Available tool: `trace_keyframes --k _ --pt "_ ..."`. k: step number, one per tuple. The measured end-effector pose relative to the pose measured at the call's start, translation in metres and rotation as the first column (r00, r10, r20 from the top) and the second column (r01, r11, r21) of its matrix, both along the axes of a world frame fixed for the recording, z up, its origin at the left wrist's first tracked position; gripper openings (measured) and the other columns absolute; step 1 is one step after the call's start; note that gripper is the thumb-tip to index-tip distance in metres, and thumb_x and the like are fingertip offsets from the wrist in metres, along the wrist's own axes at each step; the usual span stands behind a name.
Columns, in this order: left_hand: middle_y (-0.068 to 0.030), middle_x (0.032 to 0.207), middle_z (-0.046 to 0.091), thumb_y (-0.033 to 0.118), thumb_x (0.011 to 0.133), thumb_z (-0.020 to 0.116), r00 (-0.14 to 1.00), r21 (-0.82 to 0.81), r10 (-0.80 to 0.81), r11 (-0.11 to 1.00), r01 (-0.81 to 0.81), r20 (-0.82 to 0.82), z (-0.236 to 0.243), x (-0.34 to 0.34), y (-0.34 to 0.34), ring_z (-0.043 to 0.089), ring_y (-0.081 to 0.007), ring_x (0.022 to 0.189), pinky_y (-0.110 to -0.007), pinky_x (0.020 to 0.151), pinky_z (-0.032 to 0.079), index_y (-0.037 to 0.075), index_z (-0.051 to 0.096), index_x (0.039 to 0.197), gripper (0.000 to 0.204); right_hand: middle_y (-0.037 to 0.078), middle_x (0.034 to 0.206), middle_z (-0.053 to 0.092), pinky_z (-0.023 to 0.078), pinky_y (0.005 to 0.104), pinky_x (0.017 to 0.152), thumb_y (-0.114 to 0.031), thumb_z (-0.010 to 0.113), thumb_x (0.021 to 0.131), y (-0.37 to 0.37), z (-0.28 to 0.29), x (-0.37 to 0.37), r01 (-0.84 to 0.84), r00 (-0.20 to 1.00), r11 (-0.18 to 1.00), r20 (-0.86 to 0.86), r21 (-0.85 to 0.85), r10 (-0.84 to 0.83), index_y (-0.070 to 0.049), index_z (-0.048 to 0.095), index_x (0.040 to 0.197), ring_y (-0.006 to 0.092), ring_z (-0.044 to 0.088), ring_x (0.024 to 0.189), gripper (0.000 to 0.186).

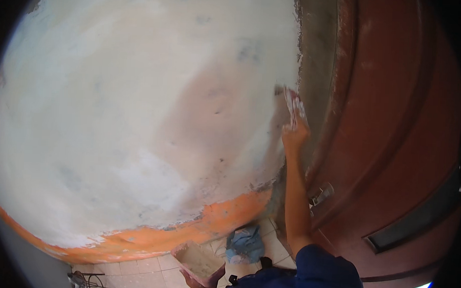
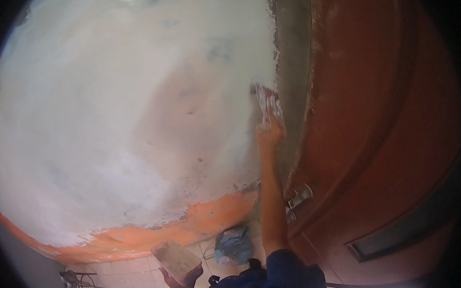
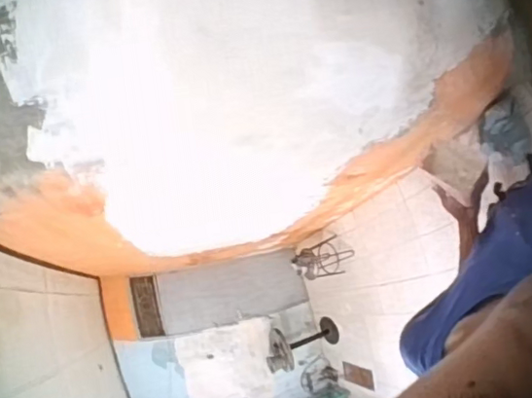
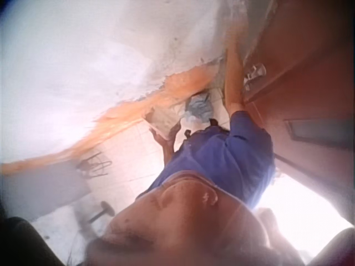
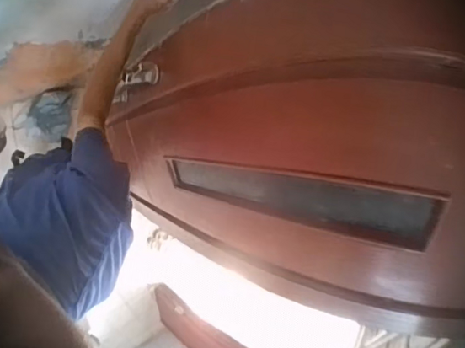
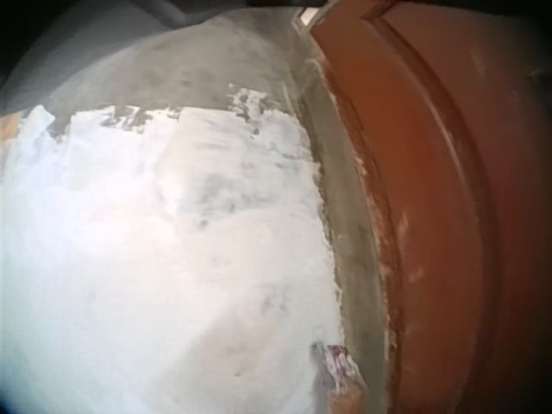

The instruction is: The person applies putty to a wall using a putty knife, repeatedly scraping putty from a container and smoothing it over a large surface.

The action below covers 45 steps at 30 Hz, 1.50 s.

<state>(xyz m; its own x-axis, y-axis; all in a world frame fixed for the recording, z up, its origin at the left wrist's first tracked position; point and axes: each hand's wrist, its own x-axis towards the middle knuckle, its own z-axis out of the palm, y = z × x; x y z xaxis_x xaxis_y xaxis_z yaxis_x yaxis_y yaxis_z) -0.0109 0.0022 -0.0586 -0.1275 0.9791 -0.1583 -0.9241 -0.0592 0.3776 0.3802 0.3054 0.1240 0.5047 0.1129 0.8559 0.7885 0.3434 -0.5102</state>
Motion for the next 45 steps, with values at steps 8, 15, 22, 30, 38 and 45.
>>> trace_keyframes --k 8,15,22,30,38,45 --pt "-0.0153 0.136 0.037 0.065 0.09 0.021 0.997 -0.029 -0.002 1.0 0.004 0.073 0.025 0.016 0.002 0.039 -0.0358 0.122 -0.055 0.099 0.033 0.011 0.028 0.14 0.075 0.023 0.086 0.062 0.05 0.0372 0.069 0.004 0.061 0.06 0.04 0.037 -0.031 0.03 0.989 0.995 0.149 -0.097 -0.015 0.002 0.06 0.116 0.0366 0.061 0.075 0.056" --pt "-0.0152 0.135 0.039 0.062 0.091 0.02 0.999 -0.009 -0.032 0.999 0.032 -0.011 0.031 0.02 0.006 0.044 -0.0344 0.118 -0.051 0.098 0.036 0.01 0.029 0.139 0.072 0.024 0.087 0.062 0.05 0.0405 0.069 -0.001 0.064 0.063 0.04 -0.015 -0.045 -0.066 0.987 0.972 0.131 -0.224 0.097 0.005 0.06 0.112 0.0382 0.062 0.076 0.05" --pt "-0.0149 0.136 0.038 0.063 0.091 0.021 0.996 0.006 -0.083 0.997 0.083 0.018 0.045 0.023 0.008 0.041 -0.0346 0.122 -0.053 0.098 0.034 0.01 0.029 0.139 0.072 0.022 0.085 0.063 0.05 0.0391 0.071 -0.002 0.066 0.064 -0.002 -0.07 -0.057 -0.06 0.964 0.97 0.24 -0.237 0.119 0.001 0.061 0.113 0.0365 0.062 0.081 0.05" --pt "-0.0145 0.137 0.037 0.066 0.088 0.025 0.993 0.005 -0.106 0.994 0.106 0.06 0.035 0.025 0.001 0.039 -0.0354 0.124 -0.055 0.1 0.032 0.012 0.029 0.14 0.076 0.023 0.089 0.061 0.048 0.0395 0.075 0.002 0.065 0.062 0.013 0.009 -0.024 -0.106 0.994 0.989 -0.03 -0.103 0.104 0.002 0.053 0.124 0.037 0.06 0.084 0.063" --pt "-0.014 0.135 0.038 0.067 0.088 0.025 0.998 0.035 -0.069 0.997 0.069 0.014 0.045 0.028 0.005 0.041 -0.0346 0.121 -0.055 0.097 0.035 0.011 0.029 0.139 0.076 0.025 0.098 0.062 0.049 0.0406 0.08 -0.001 0.066 0.061 0.04 -0.078 -0.057 -0.161 0.975 0.938 0.098 -0.307 0.199 0.004 0.059 0.114 0.0395 0.06 0.091 0.054" --pt "-0.0132 0.134 0.039 0.067 0.088 0.026 0.995 0.009 -0.072 0.997 0.071 0.073 0.045 0.025 0.01 0.041 -0.0348 0.121 -0.055 0.096 0.035 0.011 0.029 0.14 0.076 0.022 0.091 0.061 0.045 0.0454 0.081 0.0 0.068 0.061 -0.006 -0.084 -0.053 -0.085 0.996 0.963 0.015 -0.258 0.092 0.003 0.06 0.113 0.0389 0.057 0.085 0.053"
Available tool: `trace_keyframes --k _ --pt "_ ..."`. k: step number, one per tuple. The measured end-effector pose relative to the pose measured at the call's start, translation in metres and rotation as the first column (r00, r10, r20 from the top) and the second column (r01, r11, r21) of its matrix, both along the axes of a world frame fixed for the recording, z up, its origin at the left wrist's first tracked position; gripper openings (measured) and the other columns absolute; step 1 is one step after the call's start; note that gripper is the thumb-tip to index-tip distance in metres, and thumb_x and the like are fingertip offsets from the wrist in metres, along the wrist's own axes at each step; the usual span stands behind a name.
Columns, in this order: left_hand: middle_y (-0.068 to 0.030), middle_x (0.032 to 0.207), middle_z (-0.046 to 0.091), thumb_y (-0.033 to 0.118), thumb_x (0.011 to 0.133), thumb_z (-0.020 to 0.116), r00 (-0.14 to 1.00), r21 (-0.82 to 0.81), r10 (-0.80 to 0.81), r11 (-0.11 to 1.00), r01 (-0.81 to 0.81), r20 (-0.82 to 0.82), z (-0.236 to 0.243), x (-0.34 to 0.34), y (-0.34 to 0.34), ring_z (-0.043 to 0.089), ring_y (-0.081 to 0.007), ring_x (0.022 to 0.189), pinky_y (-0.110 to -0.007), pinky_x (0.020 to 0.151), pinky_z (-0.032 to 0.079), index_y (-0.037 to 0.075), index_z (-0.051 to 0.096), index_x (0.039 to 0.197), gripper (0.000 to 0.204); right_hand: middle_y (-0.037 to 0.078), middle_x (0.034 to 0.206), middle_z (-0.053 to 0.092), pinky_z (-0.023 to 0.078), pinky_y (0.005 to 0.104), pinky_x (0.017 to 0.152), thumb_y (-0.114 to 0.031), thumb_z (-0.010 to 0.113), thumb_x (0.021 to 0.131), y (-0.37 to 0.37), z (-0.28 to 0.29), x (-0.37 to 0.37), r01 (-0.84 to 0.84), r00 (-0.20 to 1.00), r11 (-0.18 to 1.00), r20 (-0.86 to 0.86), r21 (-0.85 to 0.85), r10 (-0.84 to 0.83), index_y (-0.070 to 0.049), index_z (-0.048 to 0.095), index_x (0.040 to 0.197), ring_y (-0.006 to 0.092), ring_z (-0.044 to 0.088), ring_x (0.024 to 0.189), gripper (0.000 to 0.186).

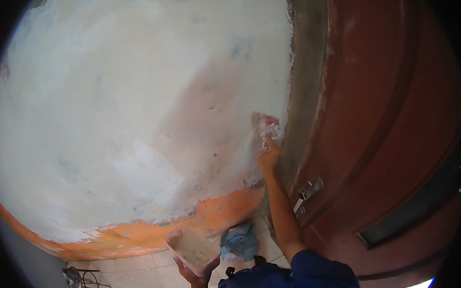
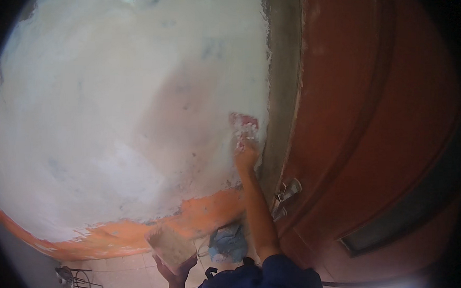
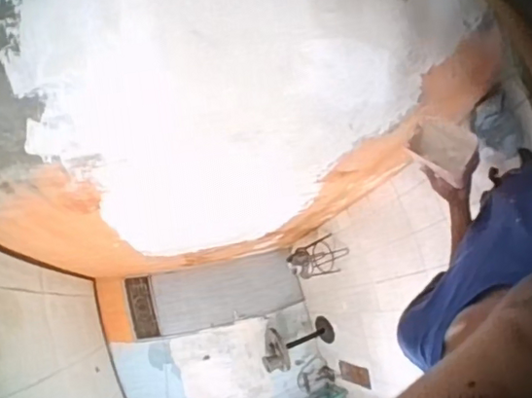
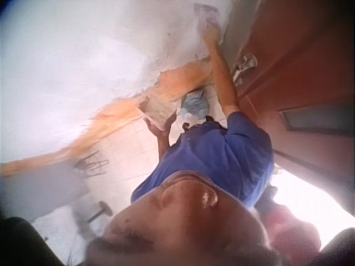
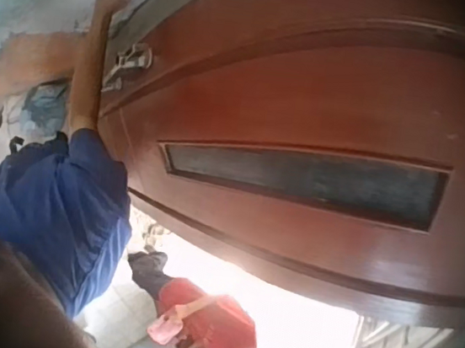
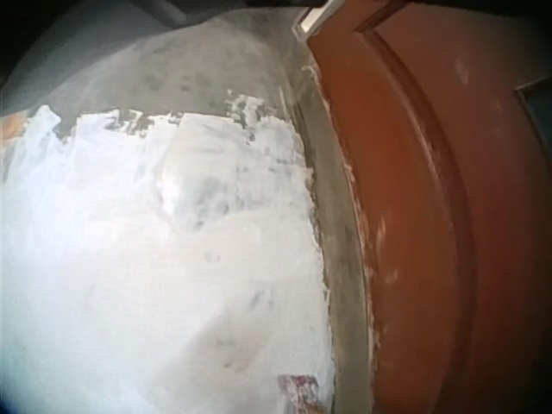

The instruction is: The person applies putty to a wall using a putty knife, repeatedly scraping putty from a container and smoothing it over a large surface.

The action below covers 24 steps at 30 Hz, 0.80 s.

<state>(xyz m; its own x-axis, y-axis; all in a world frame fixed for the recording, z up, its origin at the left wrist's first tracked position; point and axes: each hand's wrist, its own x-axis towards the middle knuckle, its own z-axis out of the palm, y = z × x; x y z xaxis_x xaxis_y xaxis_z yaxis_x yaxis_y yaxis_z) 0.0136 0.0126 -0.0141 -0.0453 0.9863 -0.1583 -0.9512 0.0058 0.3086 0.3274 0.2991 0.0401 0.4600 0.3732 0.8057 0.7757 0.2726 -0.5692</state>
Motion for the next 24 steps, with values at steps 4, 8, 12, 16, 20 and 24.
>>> trace_keyframes --k 4,8,12,16,20,24 --pt "-0.0133 0.135 0.038 0.067 0.088 0.025 1.0 -0.001 0.013 1.0 -0.013 0.002 -0.023 -0.008 -0.004 0.04 -0.0349 0.122 -0.055 0.097 0.035 0.011 0.028 0.14 0.076 0.023 0.092 0.06 0.046 0.0434 0.081 -0.001 0.066 0.062 0.017 0.067 0.011 -0.048 0.984 0.995 -0.167 0.082 0.061 0.003 0.059 0.115 0.0382 0.057 0.087 0.053" --pt "-0.0137 0.134 0.039 0.065 0.09 0.023 0.997 -0.004 0.071 0.997 -0.071 -0.031 -0.02 -0.005 -0.008 0.041 -0.0354 0.12 -0.055 0.097 0.035 0.011 0.028 0.14 0.074 0.026 0.098 0.06 0.046 0.0415 0.085 -0.002 0.064 0.066 0.052 0.062 0.001 0.027 0.998 1.0 0.062 -0.005 -0.027 0.007 0.055 0.118 0.0392 0.058 0.093 0.053" --pt "-0.0145 0.134 0.039 0.065 0.09 0.023 0.992 0.027 0.094 0.995 -0.093 -0.082 -0.018 -0.007 -0.01 0.042 -0.0361 0.12 -0.054 0.097 0.035 0.011 0.028 0.14 0.074 0.024 0.104 0.06 0.042 0.0475 0.089 -0.004 0.064 0.068 0.034 -0.029 -0.035 -0.123 0.988 0.989 0.082 -0.079 0.13 0.003 0.06 0.112 0.0418 0.055 0.097 0.045" --pt "-0.0148 0.133 0.04 0.064 0.091 0.022 0.993 0.011 0.092 0.996 -0.091 -0.075 -0.017 -0.016 -0.011 0.042 -0.0358 0.119 -0.054 0.096 0.036 0.01 0.029 0.139 0.073 0.028 0.115 0.056 0.044 0.0448 0.09 -0.001 0.059 0.07 -0.011 -0.049 -0.039 -0.164 0.967 0.986 0.189 -0.04 0.169 0.003 0.058 0.116 0.0417 0.055 0.103 0.046" --pt "-0.0142 0.132 0.04 0.063 0.091 0.021 0.994 -0.035 0.109 0.993 -0.109 -0.011 -0.008 -0.015 -0.01 0.043 -0.0349 0.117 -0.054 0.095 0.037 0.01 0.029 0.139 0.072 0.021 0.085 0.061 0.048 0.0416 0.075 -0.001 0.063 0.067 -0.002 0.002 -0.002 0.061 0.992 0.994 0.101 0.095 -0.071 0.003 0.059 0.116 0.0375 0.059 0.084 0.05" --pt "-0.0141 0.132 0.04 0.064 0.091 0.021 0.989 -0.027 0.144 0.989 -0.146 -0.04 -0.016 -0.022 -0.011 0.043 -0.0343 0.118 -0.054 0.095 0.037 0.011 0.029 0.139 0.072 0.021 0.087 0.06 0.047 0.0408 0.074 -0.003 0.062 0.068 0.024 0.124 0.019 0.078 0.996 0.984 0.025 0.161 -0.083 0.004 0.054 0.121 0.0374 0.057 0.08 0.054"
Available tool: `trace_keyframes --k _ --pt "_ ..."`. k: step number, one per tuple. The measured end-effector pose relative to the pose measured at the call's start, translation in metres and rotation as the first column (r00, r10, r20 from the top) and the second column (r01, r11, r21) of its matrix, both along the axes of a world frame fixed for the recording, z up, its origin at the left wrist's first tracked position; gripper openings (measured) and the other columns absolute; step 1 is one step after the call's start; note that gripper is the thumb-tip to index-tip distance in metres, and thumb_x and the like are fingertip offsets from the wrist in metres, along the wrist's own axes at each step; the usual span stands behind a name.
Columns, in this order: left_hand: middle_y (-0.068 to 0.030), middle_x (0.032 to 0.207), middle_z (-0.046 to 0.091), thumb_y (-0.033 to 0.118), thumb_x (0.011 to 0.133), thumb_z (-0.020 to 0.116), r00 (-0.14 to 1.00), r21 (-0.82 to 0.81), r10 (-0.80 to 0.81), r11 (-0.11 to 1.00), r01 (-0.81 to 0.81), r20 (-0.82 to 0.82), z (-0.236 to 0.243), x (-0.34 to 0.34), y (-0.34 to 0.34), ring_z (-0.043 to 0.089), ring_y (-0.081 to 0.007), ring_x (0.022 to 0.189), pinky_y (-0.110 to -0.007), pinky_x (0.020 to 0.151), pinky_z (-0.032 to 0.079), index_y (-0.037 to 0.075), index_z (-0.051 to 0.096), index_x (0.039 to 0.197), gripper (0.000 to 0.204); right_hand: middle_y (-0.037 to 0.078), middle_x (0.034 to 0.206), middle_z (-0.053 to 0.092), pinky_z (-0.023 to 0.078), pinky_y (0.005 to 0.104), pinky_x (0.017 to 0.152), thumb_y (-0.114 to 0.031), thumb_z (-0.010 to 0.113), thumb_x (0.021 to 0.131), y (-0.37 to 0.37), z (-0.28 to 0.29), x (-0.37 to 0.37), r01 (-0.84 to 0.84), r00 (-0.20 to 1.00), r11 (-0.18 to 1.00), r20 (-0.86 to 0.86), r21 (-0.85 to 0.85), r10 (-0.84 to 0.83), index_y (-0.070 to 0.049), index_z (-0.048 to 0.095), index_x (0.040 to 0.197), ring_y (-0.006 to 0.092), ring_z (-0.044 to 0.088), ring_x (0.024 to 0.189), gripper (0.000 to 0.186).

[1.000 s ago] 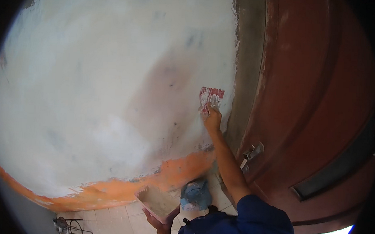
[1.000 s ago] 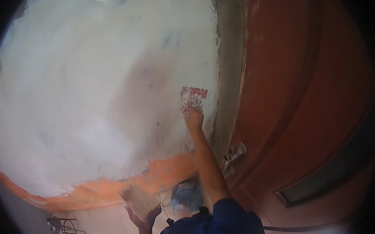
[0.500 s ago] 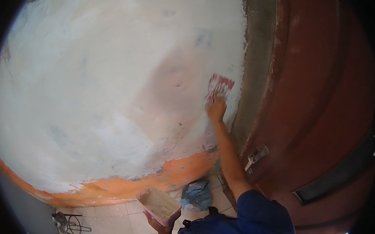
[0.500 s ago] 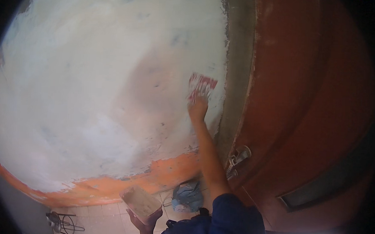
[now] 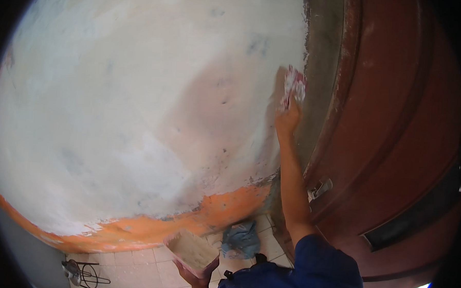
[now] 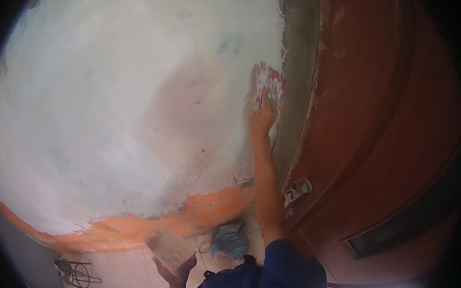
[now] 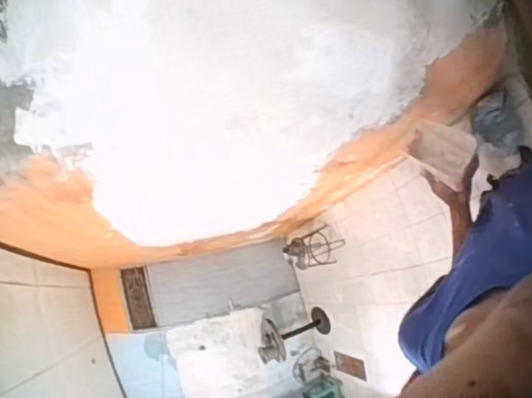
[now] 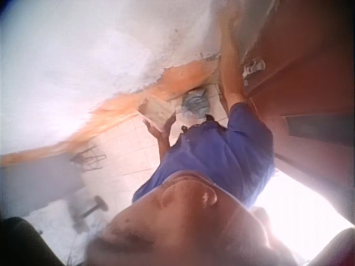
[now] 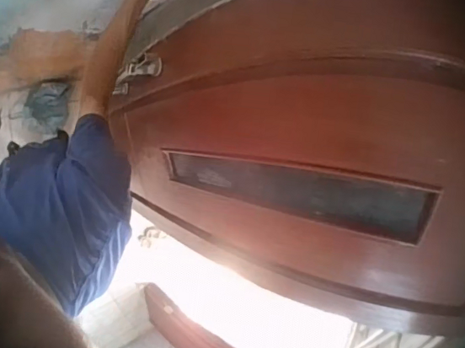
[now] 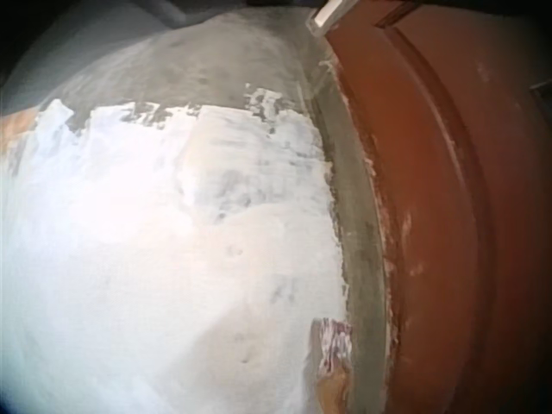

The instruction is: The person applies putty to a wall using a putty knife, repeatedly scraping putty from a container and smoothing it over a large surface.

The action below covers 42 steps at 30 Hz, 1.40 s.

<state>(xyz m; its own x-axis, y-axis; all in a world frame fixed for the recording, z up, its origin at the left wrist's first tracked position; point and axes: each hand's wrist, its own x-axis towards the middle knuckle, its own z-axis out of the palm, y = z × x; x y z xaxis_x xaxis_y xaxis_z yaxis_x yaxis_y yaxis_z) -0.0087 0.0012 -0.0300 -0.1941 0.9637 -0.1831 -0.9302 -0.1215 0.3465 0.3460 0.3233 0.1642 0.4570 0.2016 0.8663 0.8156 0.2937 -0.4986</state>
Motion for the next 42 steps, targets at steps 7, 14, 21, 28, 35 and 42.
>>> trace_keyframes --k 7,14,21,28,35,42 --pt "-0.0141 0.133 0.04 0.063 0.091 0.021 1.0 0.016 0.009 1.0 -0.009 0.009 -0.016 -0.004 -0.002 0.043 -0.0331 0.118 -0.052 0.095 0.037 0.01 0.03 0.138 0.072 0.025 0.097 0.06 0.046 0.0443 0.083 -0.005 0.062 0.066 0.026 -0.091 -0.044 -0.09 0.97 0.972 0.202 -0.216 0.135 0.006 0.054 0.119 0.0428 0.055 0.093 0.055" --pt "-0.0131 0.134 0.039 0.063 0.091 0.021 0.999 0.05 -0.048 0.998 0.048 -0.007 -0.001 -0.004 0.004 0.043 -0.0324 0.119 -0.053 0.096 0.036 0.01 0.031 0.138 0.072 0.025 0.094 0.059 0.046 0.0441 0.081 0.001 0.061 0.069 -0.025 -0.146 -0.057 -0.061 0.978 0.998 0.197 -0.035 0.067 0.004 0.053 0.122 0.0399 0.057 0.09 0.053" --pt "-0.0125 0.133 0.041 0.064 0.09 0.021 0.999 0.038 -0.004 0.999 0.003 0.036 -0.011 -0.01 -0.004 0.042 -0.0319 0.119 -0.051 0.098 0.035 0.01 0.032 0.137 0.072 0.027 0.096 0.06 0.046 0.0442 0.082 0.004 0.056 0.069 0.014 0.003 -0.006 -0.106 0.994 0.994 -0.031 -0.007 0.106 0.007 0.052 0.121 0.0412 0.057 0.092 0.053" --pt "-0.0087 0.138 0.04 0.058 0.083 0.044 0.997 -0.016 -0.082 0.996 0.082 0.013 0.005 -0.004 -0.01 0.037 -0.0308 0.125 -0.054 0.101 0.03 0.015 0.033 0.139 0.072 0.032 0.115 0.052 0.038 0.0444 0.099 0.004 0.055 0.068 0.023 -0.074 -0.045 -0.175 0.977 0.929 0.062 -0.326 0.206 0.008 0.05 0.121 0.0459 0.046 0.113 0.054" --pt "-0.0077 0.145 0.033 0.061 0.08 0.051 0.996 -0.048 -0.072 0.996 0.075 0.06 -0.023 -0.022 0.01 0.033 -0.0334 0.129 -0.061 0.1 0.025 0.021 0.032 0.142 0.076 0.024 0.097 0.059 0.049 0.0378 0.062 0.005 0.058 0.069 -0.029 -0.124 -0.053 -0.108 0.982 0.993 0.152 -0.047 0.114 0.003 0.051 0.125 0.0339 0.059 0.074 0.057" --pt "-0.0091 0.142 0.036 0.062 0.08 0.052 0.992 0.0 -0.128 0.992 0.128 -0.007 -0.029 -0.021 0.011 0.036 -0.035 0.126 -0.059 0.098 0.032 0.016 0.028 0.143 0.082 0.021 0.086 0.059 0.048 0.0405 0.072 0.003 0.059 0.066 0.033 0.033 -0.003 -0.066 0.99 0.993 0.13 0.101 0.052 0.005 0.054 0.12 0.036 0.058 0.081 0.055"
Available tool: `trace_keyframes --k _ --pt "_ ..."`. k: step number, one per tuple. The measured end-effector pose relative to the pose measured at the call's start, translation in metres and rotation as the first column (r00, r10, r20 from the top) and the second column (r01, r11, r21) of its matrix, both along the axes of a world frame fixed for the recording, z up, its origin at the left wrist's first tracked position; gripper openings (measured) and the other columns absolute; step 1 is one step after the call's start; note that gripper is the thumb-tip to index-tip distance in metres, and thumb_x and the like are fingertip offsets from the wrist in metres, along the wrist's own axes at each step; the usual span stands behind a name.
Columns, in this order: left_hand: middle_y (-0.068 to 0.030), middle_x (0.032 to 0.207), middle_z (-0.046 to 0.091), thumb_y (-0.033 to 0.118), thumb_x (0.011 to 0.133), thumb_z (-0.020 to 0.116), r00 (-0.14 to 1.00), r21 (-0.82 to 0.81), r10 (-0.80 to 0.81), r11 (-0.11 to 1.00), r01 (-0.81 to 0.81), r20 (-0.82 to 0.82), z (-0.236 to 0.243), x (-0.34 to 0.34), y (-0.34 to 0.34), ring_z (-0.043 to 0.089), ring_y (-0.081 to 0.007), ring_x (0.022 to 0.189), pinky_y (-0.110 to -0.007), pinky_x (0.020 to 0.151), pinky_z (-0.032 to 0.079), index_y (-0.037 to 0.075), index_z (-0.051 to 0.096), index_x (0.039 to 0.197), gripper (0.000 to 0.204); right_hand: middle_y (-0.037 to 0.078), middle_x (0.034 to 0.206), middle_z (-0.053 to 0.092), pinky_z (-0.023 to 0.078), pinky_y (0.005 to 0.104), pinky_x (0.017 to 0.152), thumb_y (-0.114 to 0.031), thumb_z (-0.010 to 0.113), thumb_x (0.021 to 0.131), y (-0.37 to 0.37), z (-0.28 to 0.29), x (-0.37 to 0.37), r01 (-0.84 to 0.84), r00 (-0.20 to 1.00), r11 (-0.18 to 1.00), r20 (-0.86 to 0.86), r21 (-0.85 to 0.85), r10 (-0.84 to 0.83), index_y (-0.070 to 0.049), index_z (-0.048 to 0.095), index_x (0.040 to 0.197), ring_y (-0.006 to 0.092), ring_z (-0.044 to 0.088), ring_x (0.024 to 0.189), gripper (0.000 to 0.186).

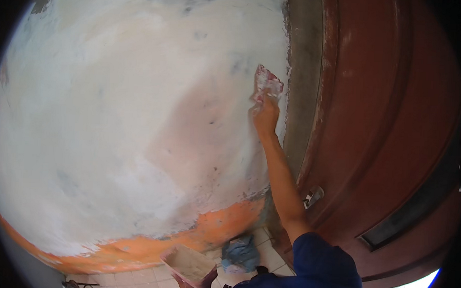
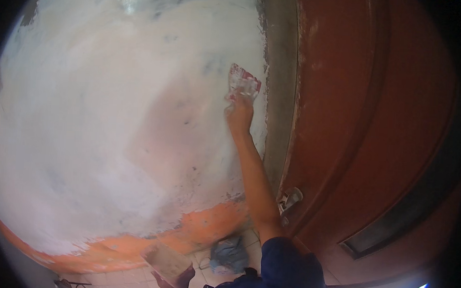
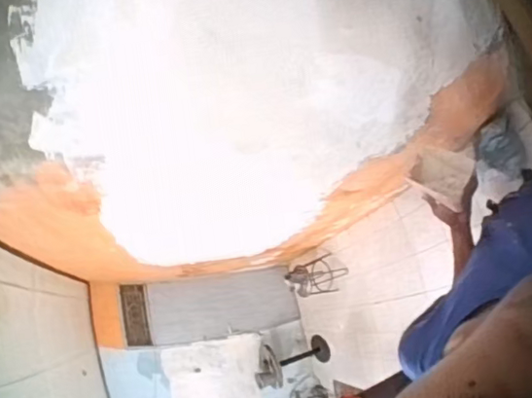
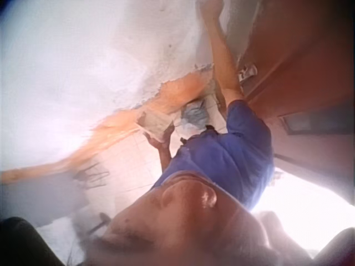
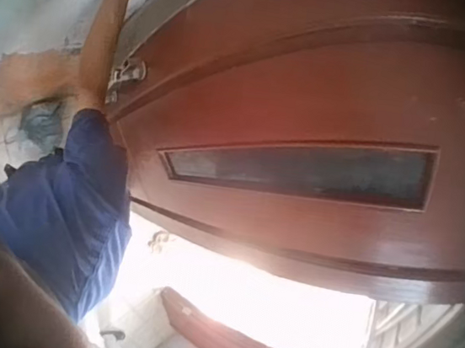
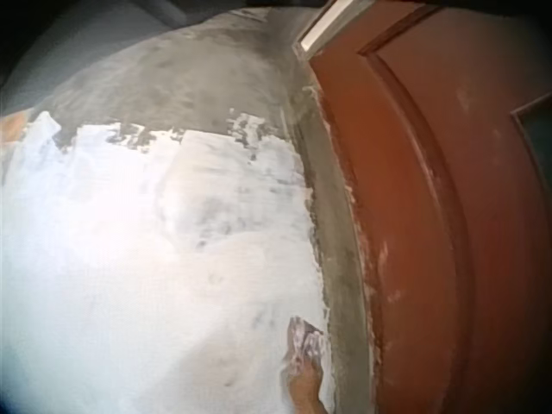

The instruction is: The person applies putty to a wall using a putty knife, repeatedly scraping putty from a container and smoothing it over a large surface.

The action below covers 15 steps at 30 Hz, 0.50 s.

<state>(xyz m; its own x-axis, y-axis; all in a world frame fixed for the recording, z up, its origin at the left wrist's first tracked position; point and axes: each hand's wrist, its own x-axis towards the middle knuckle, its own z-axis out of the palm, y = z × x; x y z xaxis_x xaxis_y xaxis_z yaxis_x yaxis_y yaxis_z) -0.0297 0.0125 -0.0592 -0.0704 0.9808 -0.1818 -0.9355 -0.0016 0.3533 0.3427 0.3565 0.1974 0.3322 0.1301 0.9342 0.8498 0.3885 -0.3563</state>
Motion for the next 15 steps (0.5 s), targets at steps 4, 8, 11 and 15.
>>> trace_keyframes --k 4,8,11,15 --pt "-0.0088 0.141 0.038 0.063 0.077 0.054 0.995 -0.022 0.084 0.996 -0.085 -0.062 0.011 0.004 -0.004 0.037 -0.0349 0.126 -0.058 0.098 0.034 0.015 0.03 0.142 0.084 0.025 0.095 0.058 0.045 0.0464 0.084 0.002 0.058 0.068 -0.002 -0.041 -0.037 -0.041 0.995 0.955 0.071 -0.295 0.065 0.005 0.056 0.114 0.0402 0.054 0.096 0.046" --pt "-0.0122 0.141 0.036 0.061 0.09 0.034 0.999 0.192 0.048 0.98 -0.049 0.01 -0.005 0.006 0.001 0.037 -0.0349 0.127 -0.054 0.103 0.03 0.015 0.029 0.142 0.07 0.023 0.095 0.059 0.046 0.0447 0.081 0.002 0.06 0.063 -0.025 -0.189 -0.061 -0.002 0.959 0.965 0.272 -0.261 0.076 0.006 0.056 0.113 0.0385 0.055 0.091 0.051" --pt "-0.012 0.125 0.047 0.063 0.09 0.026 0.998 0.054 0.067 0.996 -0.067 0.005 0.023 0.017 0.002 0.048 -0.0321 0.111 -0.05 0.09 0.04 0.008 0.035 0.134 0.071 0.025 0.116 0.056 0.044 0.0464 0.092 -0.001 0.059 0.071 -0.06 -0.239 -0.062 -0.216 0.957 0.918 0.115 -0.332 0.266 0.001 0.061 0.106 0.04 0.052 0.11 0.035" --pt "-0.0108 0.131 0.043 0.063 0.085 0.037 0.965 0.065 0.066 0.994 -0.085 0.254 0.031 0.006 -0.008 0.044 -0.0327 0.117 -0.052 0.092 0.039 0.011 0.034 0.136 0.073 0.021 0.1 0.059 0.047 0.0441 0.079 0.0 0.06 0.069 -0.038 -0.225 -0.034 -0.095 0.995 0.989 -0.021 -0.114 0.093 0.0 0.061 0.111 0.0376 0.056 0.091 0.042"
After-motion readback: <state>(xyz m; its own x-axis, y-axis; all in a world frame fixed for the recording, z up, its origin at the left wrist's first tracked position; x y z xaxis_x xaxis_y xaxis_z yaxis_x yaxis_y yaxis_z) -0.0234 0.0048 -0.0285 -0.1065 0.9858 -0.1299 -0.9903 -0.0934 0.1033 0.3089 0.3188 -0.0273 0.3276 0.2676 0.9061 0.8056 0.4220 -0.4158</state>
